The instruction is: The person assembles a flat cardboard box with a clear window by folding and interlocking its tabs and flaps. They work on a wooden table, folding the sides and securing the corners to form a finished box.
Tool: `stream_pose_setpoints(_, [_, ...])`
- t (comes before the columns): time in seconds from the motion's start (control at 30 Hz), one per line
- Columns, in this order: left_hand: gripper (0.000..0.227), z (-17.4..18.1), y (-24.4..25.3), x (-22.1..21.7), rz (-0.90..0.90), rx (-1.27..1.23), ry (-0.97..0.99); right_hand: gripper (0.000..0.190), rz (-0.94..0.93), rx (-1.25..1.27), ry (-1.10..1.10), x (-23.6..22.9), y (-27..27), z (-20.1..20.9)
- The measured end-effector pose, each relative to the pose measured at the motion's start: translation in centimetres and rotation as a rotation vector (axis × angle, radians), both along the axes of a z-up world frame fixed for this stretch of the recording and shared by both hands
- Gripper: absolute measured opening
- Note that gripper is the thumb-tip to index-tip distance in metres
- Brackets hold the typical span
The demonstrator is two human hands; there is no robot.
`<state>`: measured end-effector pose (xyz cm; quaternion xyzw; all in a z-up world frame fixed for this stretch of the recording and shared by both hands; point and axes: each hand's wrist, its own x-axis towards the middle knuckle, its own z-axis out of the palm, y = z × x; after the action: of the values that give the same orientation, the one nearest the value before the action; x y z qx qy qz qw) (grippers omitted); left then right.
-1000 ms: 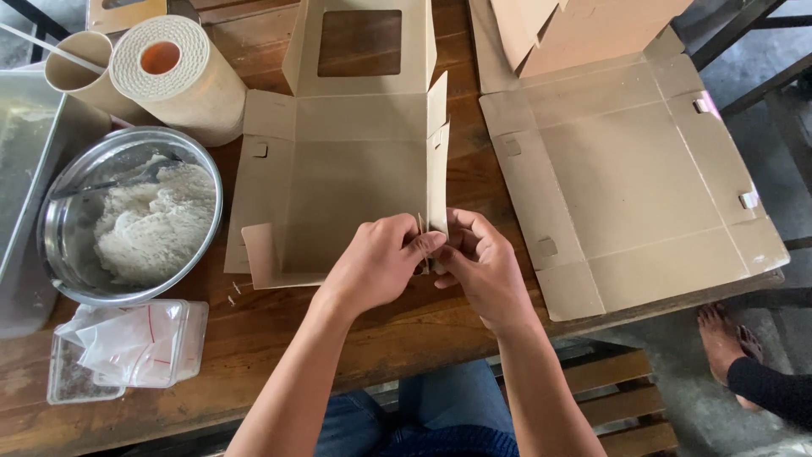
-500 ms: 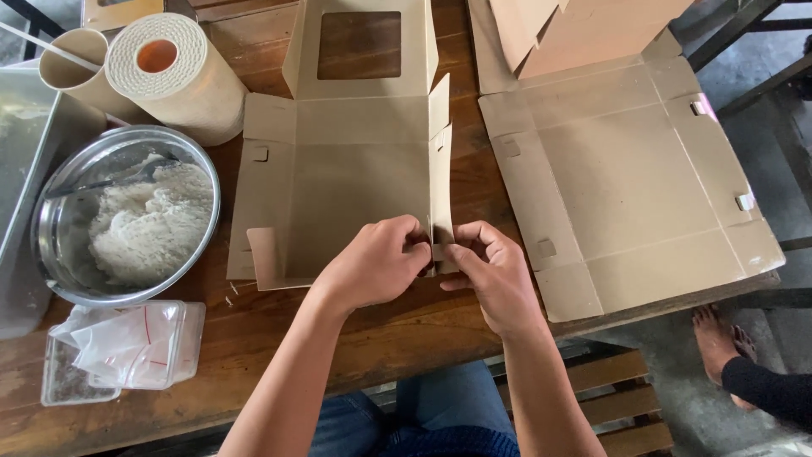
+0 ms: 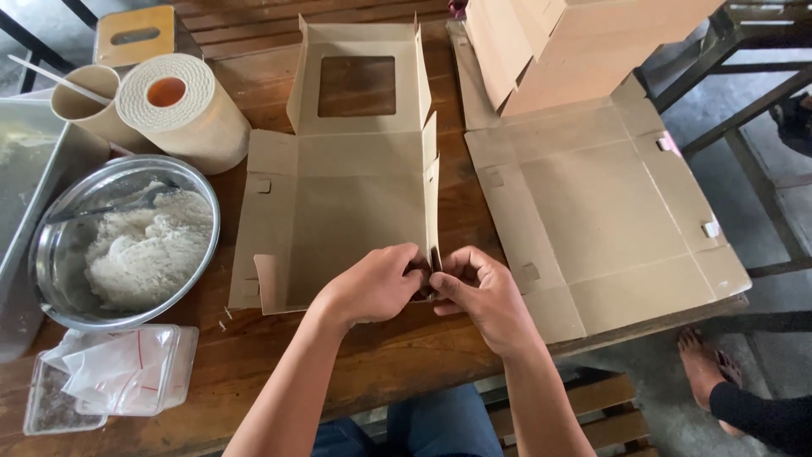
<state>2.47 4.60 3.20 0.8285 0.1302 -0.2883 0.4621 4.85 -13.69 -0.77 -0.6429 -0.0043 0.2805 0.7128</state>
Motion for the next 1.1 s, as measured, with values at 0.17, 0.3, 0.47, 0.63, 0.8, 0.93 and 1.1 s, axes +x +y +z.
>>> stream_pose_setpoints(0.17, [0.018,-2.1,0.2,0.8,-0.155,0.05,-0.066,0.029,0.03,-0.129,0.057,-0.4,0.1,0.4])
stream_pose_setpoints(0.3, [0.018,-0.5,-0.1,0.5,-0.182,0.102,-0.062,0.033,0.067,-0.196,0.018,-0.4,0.5,2.0])
stream_pose_setpoints(0.47, [0.02,1.3,0.1,-0.2,-0.13,0.174,-0.126,0.036,0.294,-0.681,-0.193,-0.2,1.2,3.7])
stream_pose_setpoints(0.63, [0.03,2.3,2.6,-5.3,0.238,0.446,-0.421,0.028,0.328,-0.992,-0.34,1.1,0.0,4.4])
stream_pose_setpoints(0.8, [0.038,1.9,6.4,-12.1,0.439,0.717,-0.709,0.027,0.303,-1.162,-0.489,3.8,-2.1,5.0])
stream_pose_setpoints(0.93, [0.047,1.3,6.8,-12.4,0.607,0.551,-0.259,0.023,0.386,-1.327,-0.397,4.0,-1.3,7.0])
stream_pose_setpoints(1.1, [0.04,0.6,6.1,-10.2,0.609,0.262,0.038,0.043,0.125,-1.219,-0.921,2.3,-0.2,4.9])
